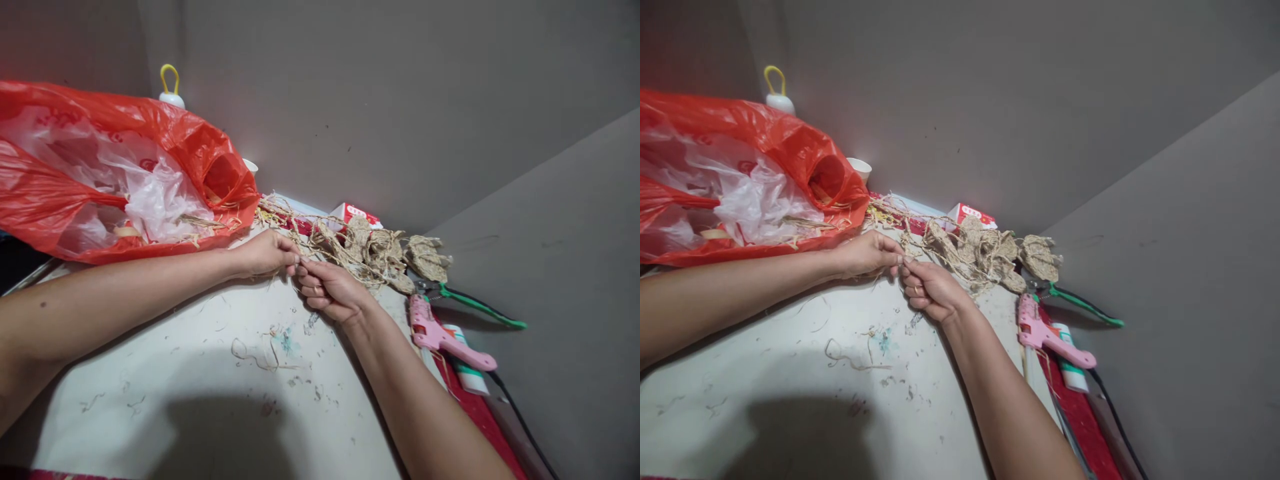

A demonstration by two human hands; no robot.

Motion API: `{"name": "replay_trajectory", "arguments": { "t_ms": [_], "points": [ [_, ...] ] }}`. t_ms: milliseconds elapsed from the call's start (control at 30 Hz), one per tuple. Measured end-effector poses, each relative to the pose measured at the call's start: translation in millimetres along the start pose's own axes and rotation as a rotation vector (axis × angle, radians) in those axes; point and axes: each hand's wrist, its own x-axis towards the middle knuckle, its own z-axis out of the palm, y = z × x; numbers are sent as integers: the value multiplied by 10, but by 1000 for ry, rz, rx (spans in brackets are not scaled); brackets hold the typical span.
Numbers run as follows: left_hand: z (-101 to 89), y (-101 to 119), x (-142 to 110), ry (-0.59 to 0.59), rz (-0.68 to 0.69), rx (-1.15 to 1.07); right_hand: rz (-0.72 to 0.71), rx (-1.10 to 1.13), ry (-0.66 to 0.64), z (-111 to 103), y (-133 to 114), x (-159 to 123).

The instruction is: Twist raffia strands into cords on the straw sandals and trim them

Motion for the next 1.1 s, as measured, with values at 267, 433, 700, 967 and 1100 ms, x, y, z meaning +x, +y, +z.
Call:
{"name": "replay_trajectory", "arguments": {
  "t_ms": [267, 433, 700, 967, 1100],
  "points": [
    [-10, -19, -5, -24, 104, 81, 28, 72, -3, -10, 12, -9],
    [-40, 52, -33, -68, 69, 147, -27, 108, 49, 23, 44, -3],
    [-115, 130, -18, -236, 33, 363, -168, 52, 267, 195, 116, 9],
    [-16, 328, -106, 12, 186, 1068, -179, 26, 345, 265, 131, 24],
    [109, 349, -205, 18, 178, 1192, -217, 89, 300, 236, 151, 29]
  ]
}}
